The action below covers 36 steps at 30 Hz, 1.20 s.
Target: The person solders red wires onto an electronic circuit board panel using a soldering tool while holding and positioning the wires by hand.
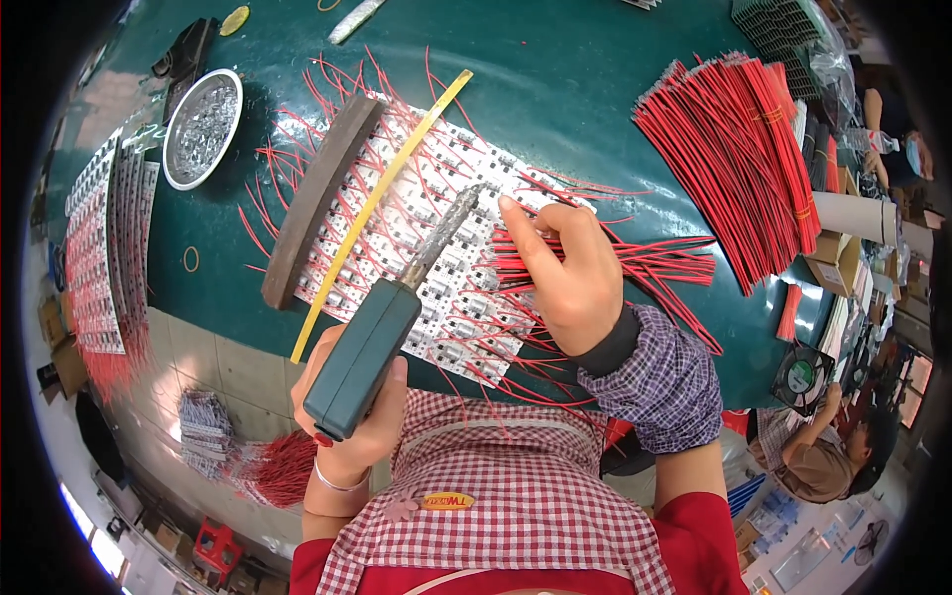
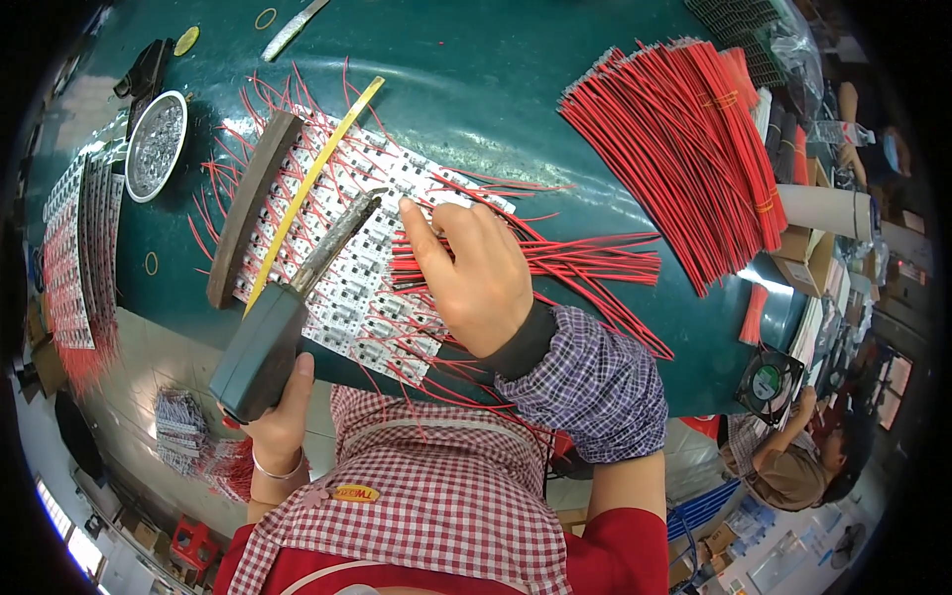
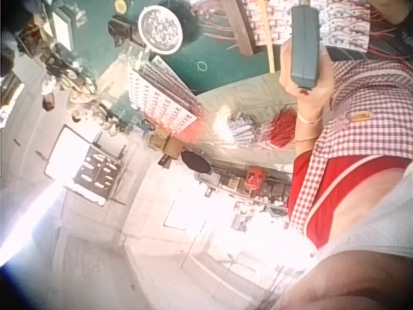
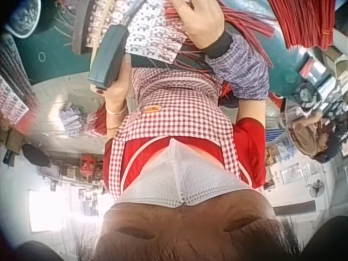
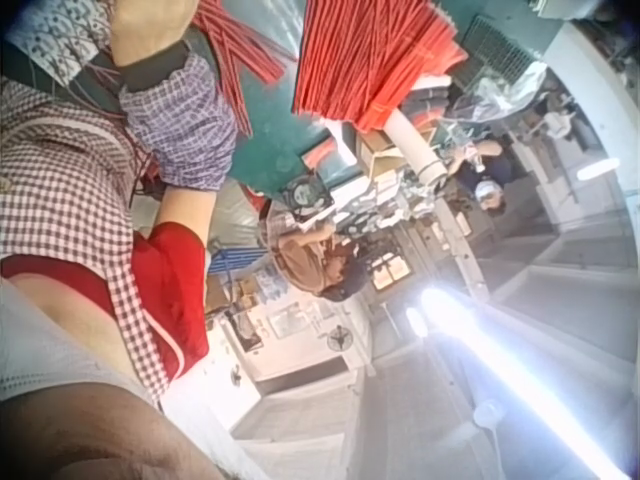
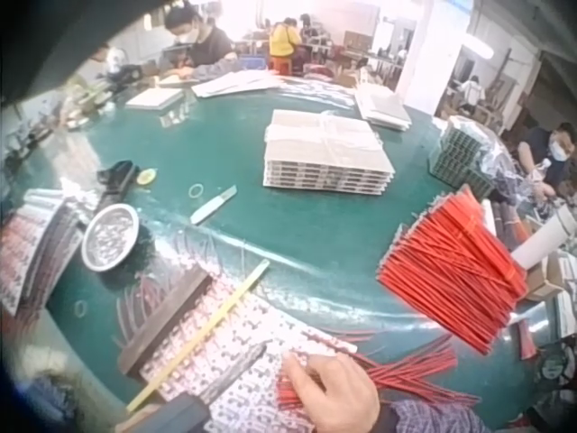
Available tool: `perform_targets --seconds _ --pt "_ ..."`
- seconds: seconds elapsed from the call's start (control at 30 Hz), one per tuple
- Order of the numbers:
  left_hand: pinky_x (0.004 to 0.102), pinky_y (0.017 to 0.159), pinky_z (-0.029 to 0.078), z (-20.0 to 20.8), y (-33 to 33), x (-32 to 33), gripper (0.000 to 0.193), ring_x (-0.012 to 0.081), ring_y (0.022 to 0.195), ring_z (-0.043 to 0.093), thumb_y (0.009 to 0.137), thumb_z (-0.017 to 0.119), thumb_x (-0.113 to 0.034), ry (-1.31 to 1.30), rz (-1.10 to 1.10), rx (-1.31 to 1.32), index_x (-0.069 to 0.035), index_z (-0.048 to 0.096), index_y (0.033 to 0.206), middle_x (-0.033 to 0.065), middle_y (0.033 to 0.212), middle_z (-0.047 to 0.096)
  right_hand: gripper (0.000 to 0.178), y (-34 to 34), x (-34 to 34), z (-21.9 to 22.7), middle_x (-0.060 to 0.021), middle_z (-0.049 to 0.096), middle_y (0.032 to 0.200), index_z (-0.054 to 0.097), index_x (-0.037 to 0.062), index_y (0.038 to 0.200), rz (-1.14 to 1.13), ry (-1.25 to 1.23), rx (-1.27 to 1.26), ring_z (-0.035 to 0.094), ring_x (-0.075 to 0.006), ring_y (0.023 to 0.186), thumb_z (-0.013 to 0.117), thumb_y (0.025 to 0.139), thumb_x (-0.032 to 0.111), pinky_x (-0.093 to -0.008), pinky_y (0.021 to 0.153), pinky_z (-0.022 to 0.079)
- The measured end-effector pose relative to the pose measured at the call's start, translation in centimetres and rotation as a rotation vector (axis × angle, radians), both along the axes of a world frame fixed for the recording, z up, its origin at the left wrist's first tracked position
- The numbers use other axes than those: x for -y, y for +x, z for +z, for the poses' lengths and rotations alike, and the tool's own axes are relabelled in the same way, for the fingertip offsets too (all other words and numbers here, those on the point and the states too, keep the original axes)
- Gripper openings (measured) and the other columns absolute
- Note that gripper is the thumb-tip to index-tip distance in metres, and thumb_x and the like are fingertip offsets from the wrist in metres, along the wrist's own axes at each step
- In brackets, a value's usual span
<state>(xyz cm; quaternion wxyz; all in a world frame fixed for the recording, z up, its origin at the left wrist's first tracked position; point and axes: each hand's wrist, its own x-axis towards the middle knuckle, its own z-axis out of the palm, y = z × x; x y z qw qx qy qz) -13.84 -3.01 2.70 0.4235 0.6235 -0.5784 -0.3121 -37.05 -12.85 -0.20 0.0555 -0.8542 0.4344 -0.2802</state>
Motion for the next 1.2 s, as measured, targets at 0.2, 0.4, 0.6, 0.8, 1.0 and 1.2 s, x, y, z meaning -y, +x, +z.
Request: perform_targets --seconds 0.2,0.4,0.6,0.8,1.0,1.2 --pt "0.0334 0.075 0.056 0.0 0.3 -0.3 0.03 0.0283 0.085 0.07 0.072 0.074 0.008 -0.013 -0.003 0.016 0.007 0.07 0.101 0.0186 0.101 0.07 0.067 0.4 -0.5 0.0 -0.0098 0.059 0.091 0.067 -0.0012 0.127 -0.031 0.015 -0.041 0.06 -0.0259 0.08 0.063 0.06 -0.01 -0.0365 0.067 0.051" --pt "0.0336 0.075 0.056 0.1 0.3 -0.2 0.029 0.0291 0.085 0.07 0.072 0.074 0.008 -0.005 -0.011 0.037 0.008 0.07 0.101 0.0185 0.1 0.071 0.063 0.3 -0.9 -0.1 -0.0103 0.06 0.092 0.069 -0.0014 0.12 0.002 0.067 0.021 0.061 -0.0258 0.079 0.064 0.057 -0.01 -0.0361 0.066 0.052" --pt "0.0337 0.073 0.056 0.1 0.3 -0.4 0.026 0.0297 0.083 0.07 0.073 0.074 0.008 -0.034 -0.056 0.061 0.007 0.071 0.099 0.0177 0.098 0.07 0.056 0.6 -0.6 -0.5 -0.0095 0.061 0.089 0.071 -0.0022 0.112 -0.005 -0.01 0.013 0.06 -0.0251 0.076 0.063 0.058 -0.01 -0.0359 0.064 0.052" --pt "0.0335 0.07 0.055 0.0 0.3 -0.4 0.025 0.0296 0.081 0.069 0.071 0.073 0.009 -0.024 -0.077 0.069 0.006 0.071 0.095 0.0164 0.095 0.069 0.049 0.7 -0.6 -0.8 -0.0079 0.061 0.084 0.071 -0.0024 0.106 0.007 -0.013 0.002 0.06 -0.0244 0.075 0.063 0.058 -0.01 -0.0356 0.06 0.049" --pt "0.0331 0.067 0.053 0.1 0.0 0.0 0.023 0.0281 0.076 0.066 0.07 0.072 0.009 -0.035 -0.063 0.026 0.006 0.07 0.093 0.0158 0.089 0.067 0.037 0.7 -0.5 -0.7 -0.0069 0.058 0.084 0.07 -0.0029 0.104 0.01 -0.016 -0.038 0.058 -0.0225 0.077 0.064 0.067 -0.002 -0.0339 0.061 0.049" --pt "0.0316 0.066 0.052 0.1 0.0 0.1 0.022 0.0264 0.073 0.065 0.069 0.072 0.009 0.02 -0.054 -0.012 0.006 0.068 0.09 0.015 0.086 0.065 0.036 1.2 -0.5 -0.6 -0.007 0.058 0.085 0.07 -0.0031 0.103 -0.012 -0.029 -0.052 0.058 -0.0224 0.077 0.064 0.068 -0.002 -0.0333 0.06 0.049"
